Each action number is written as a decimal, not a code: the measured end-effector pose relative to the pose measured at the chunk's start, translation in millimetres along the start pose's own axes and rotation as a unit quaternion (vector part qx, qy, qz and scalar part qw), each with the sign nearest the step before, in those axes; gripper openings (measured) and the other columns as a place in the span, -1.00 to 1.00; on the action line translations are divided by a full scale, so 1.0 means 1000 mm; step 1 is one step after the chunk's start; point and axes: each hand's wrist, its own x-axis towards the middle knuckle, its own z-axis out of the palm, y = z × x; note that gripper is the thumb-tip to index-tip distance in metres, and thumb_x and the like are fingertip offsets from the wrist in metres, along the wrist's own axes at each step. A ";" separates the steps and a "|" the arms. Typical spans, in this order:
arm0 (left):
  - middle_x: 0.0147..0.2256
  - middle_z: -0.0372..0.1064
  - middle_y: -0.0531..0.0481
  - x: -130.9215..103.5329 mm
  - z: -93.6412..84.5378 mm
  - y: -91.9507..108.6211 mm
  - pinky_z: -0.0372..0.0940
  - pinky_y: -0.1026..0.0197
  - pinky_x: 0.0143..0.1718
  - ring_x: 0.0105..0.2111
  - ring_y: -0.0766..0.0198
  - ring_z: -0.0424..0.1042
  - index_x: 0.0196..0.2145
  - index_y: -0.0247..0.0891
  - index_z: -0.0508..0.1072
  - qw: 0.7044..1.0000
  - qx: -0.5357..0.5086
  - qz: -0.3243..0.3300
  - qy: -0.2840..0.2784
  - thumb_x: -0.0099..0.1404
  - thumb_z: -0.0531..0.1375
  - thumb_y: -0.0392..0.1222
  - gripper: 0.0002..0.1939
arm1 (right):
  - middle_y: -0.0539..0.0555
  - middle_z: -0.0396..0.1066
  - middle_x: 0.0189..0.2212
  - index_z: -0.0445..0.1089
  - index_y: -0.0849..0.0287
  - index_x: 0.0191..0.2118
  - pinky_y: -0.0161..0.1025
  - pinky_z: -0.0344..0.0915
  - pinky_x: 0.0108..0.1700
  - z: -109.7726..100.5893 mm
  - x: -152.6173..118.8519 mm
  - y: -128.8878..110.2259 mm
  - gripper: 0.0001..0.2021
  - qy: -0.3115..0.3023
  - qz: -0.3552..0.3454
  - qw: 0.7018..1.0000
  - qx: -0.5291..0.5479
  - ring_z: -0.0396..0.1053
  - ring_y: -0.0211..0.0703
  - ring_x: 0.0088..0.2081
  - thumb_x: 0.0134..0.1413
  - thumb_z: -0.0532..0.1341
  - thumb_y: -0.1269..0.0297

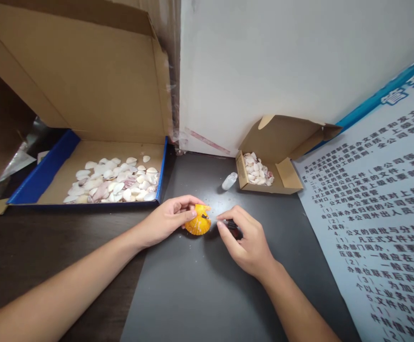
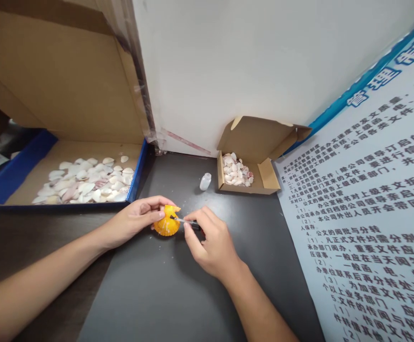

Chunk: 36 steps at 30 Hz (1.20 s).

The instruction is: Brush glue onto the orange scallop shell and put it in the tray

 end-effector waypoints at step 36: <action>-0.33 0.36 0.00 -0.003 0.004 -0.003 0.18 0.32 -0.42 -0.42 0.36 0.25 -0.12 -0.30 0.38 0.998 0.030 0.054 0.021 0.27 0.21 -0.01 -0.67 | -0.13 0.10 -0.63 0.14 0.15 -0.50 -0.34 -0.04 -0.49 0.003 -0.006 -0.010 -0.76 -0.094 0.144 0.985 -0.002 0.04 -0.35 -0.60 0.19 0.07 0.26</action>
